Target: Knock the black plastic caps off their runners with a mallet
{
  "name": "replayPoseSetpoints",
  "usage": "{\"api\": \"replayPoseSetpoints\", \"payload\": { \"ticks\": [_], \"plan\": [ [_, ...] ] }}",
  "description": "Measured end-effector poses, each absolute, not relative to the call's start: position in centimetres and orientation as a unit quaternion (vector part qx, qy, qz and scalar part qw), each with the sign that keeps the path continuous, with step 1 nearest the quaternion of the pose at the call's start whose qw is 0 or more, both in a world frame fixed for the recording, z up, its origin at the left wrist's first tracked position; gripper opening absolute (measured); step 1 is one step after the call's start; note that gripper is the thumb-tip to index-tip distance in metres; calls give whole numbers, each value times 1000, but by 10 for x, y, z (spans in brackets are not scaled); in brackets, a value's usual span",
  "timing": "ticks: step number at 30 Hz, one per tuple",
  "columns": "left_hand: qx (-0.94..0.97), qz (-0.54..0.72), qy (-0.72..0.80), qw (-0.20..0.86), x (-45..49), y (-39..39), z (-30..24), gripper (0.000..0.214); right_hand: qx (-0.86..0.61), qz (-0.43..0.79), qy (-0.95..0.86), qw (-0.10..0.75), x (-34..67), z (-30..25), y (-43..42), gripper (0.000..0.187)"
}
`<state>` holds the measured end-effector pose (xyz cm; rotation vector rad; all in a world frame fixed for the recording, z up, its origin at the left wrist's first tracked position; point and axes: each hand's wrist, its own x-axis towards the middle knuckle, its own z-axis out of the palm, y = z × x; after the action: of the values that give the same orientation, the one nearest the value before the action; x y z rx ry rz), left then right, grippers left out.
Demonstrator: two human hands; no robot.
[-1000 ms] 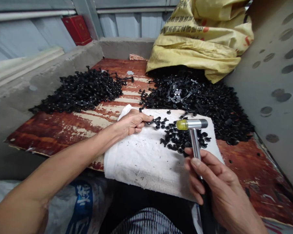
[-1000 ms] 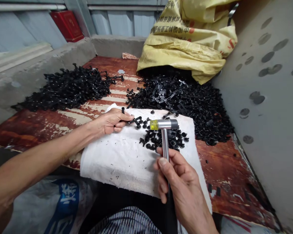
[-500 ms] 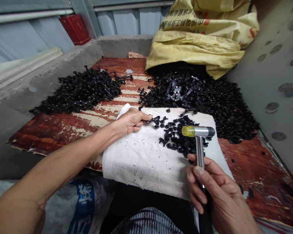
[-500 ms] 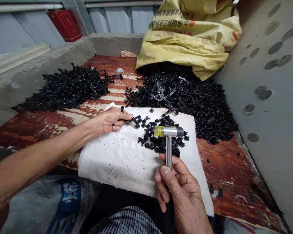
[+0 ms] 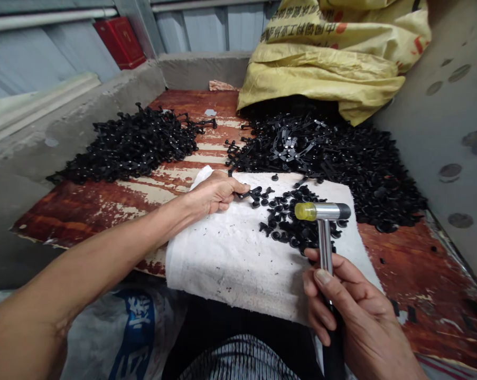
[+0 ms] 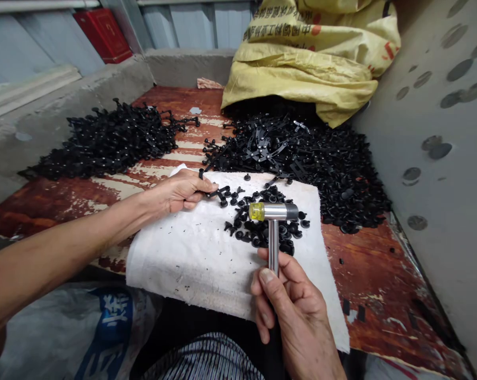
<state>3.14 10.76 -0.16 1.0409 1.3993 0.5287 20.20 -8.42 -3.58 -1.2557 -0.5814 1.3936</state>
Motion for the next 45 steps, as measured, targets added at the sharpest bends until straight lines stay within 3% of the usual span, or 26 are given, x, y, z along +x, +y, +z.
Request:
{"api": "replayPoseSetpoints", "payload": {
  "ticks": [9, 21, 45],
  "plan": [
    [508, 213, 633, 545, 27, 113, 1, 29, -527, 611, -292, 514, 204, -27, -81, 29],
    [451, 218, 600, 624, 30, 112, 1, 25, -502, 622, -279, 532, 204, -27, -80, 23],
    [442, 213, 600, 632, 29, 114, 0, 27, -488, 618, -296, 540, 206, -34, -82, 21]
  ]
}}
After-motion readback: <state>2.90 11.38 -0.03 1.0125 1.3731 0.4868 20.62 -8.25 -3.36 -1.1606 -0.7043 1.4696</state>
